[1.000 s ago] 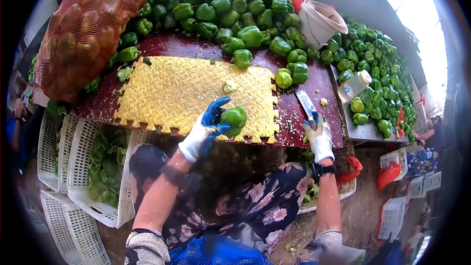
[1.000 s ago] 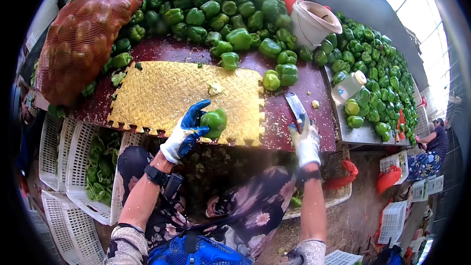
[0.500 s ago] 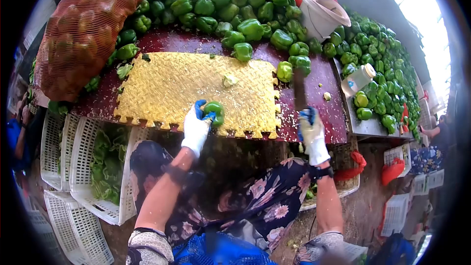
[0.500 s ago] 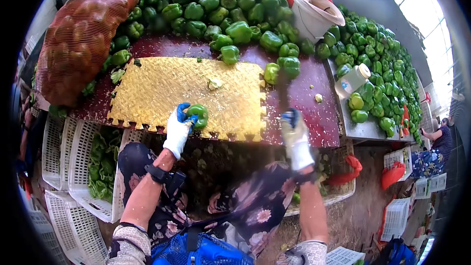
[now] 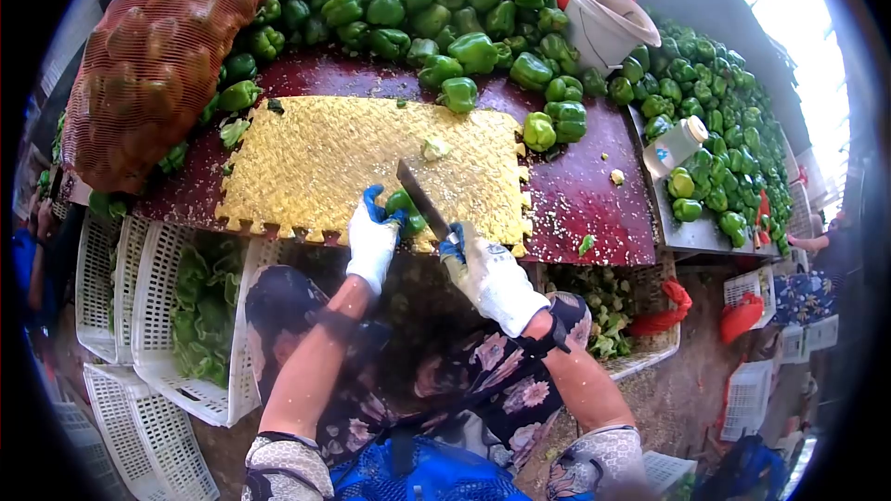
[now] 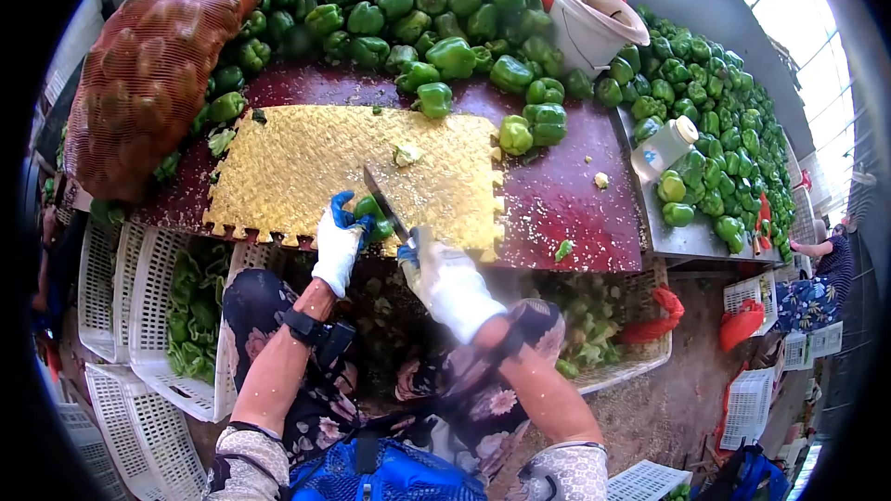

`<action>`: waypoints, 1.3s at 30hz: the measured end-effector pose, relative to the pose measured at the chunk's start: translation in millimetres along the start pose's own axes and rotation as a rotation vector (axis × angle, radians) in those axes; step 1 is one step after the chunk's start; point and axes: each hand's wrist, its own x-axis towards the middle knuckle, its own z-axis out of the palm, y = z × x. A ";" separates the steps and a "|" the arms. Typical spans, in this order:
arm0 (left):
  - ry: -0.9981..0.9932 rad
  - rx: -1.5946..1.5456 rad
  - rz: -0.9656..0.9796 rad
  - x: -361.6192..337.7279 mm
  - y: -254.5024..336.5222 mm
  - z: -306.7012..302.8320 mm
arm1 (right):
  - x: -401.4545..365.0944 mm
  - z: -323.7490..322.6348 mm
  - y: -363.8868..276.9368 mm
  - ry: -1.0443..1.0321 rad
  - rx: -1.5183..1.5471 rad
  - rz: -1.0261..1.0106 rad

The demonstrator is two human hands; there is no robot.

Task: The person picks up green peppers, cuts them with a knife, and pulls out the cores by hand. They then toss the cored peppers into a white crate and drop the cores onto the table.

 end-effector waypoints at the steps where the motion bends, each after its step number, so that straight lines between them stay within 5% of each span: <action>1: 0.000 -0.003 0.007 -1.2 2.3 -0.5 | 1.8 -5.0 -5.7 -0.073 -0.015 0.009; 8: -0.052 -0.255 0.113 -2.3 -5.6 -1.6 | 28.4 24.4 9.8 -0.151 0.028 0.041; 11: -0.140 -0.500 -0.127 -8.1 22.8 -23.0 | 34.3 38.6 39.0 -0.068 0.127 0.041; 16: -0.147 -0.933 -0.044 -3.6 82.9 -106.5 | 7.6 -45.3 42.6 -0.317 0.334 0.293; 18: -0.530 -1.310 -0.008 9.5 72.0 -171.1 | -8.9 -82.3 47.7 -0.318 0.200 0.316; 20: 0.064 -0.687 0.248 1.5 67.7 -193.6 | -29.3 -74.4 80.1 0.037 0.068 0.265; 22: 0.104 -0.573 0.199 -10.2 93.8 -166.2 | -28.4 -65.5 96.6 0.131 0.038 0.365; 23: -0.058 -0.681 0.167 -20.5 110.9 -147.8 | -24.0 -62.6 99.8 0.109 0.123 0.354; 26: -0.476 -0.038 -0.111 -17.2 125.2 -99.4 | -14.8 -33.9 111.5 0.237 0.152 0.199; 28: -0.687 0.070 0.032 2.1 80.9 -56.4 | -9.1 -42.7 74.4 0.109 0.244 0.207; 30: -0.647 0.610 0.368 4.3 70.4 -29.2 | -2.9 -31.8 60.7 0.054 0.083 0.141; 32: -0.547 0.643 0.512 -1.8 60.9 -15.3 | -1.8 -23.8 48.5 -0.003 0.000 0.135; 37: -0.026 0.648 0.468 -25.9 41.3 -19.5 | 0.3 -3.4 42.2 -0.003 0.018 0.104; 39: -0.043 0.701 0.376 -38.7 29.4 -18.4 | -1.0 -4.0 40.6 0.021 0.053 0.090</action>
